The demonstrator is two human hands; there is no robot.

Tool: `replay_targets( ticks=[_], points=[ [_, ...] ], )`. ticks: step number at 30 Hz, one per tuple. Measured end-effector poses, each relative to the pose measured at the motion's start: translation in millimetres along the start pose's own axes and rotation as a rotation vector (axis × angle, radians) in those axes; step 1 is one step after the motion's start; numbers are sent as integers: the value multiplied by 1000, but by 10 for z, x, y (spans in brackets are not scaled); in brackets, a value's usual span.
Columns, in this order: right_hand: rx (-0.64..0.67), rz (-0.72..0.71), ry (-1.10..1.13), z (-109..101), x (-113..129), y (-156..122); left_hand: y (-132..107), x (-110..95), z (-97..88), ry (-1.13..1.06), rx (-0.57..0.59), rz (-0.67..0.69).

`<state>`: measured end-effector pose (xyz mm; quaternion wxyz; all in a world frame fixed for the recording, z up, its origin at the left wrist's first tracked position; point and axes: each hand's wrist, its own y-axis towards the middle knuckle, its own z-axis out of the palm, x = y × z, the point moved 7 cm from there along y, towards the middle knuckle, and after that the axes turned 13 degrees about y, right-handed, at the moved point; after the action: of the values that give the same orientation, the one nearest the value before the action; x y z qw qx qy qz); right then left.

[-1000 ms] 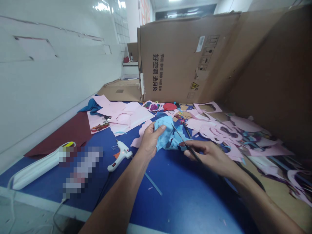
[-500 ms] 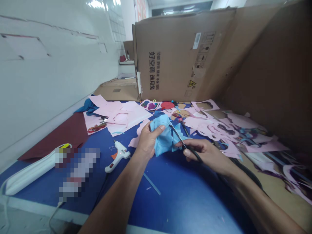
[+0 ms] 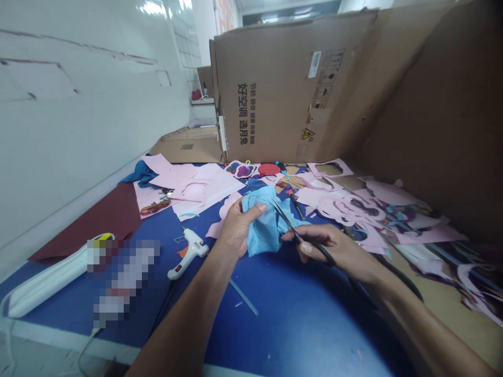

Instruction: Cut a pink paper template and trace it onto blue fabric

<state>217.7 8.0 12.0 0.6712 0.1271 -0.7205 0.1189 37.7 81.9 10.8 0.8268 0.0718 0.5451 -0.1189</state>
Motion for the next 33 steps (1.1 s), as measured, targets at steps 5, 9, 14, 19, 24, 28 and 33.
replay_targets(
  ticks=[5,9,14,19,24,28,33],
  points=[
    [1,-2,7,-3,-16,-1,-2,26,4,18,6,-9],
    [-11,1,17,0,-12,-9,-25,32,38,17,20,-18],
    [-31,9,32,13,16,-6,-45,41,65,31,23,-34],
    [-35,5,40,25,48,1,-39,57,73,56,40,-43],
    [-26,8,43,27,59,-3,-37,58,73,51,39,-47],
    [-27,4,39,23,60,-8,-43,60,70,56,31,-53],
    [-25,13,36,19,55,-13,-44,70,63,52,27,-63]
  ],
)
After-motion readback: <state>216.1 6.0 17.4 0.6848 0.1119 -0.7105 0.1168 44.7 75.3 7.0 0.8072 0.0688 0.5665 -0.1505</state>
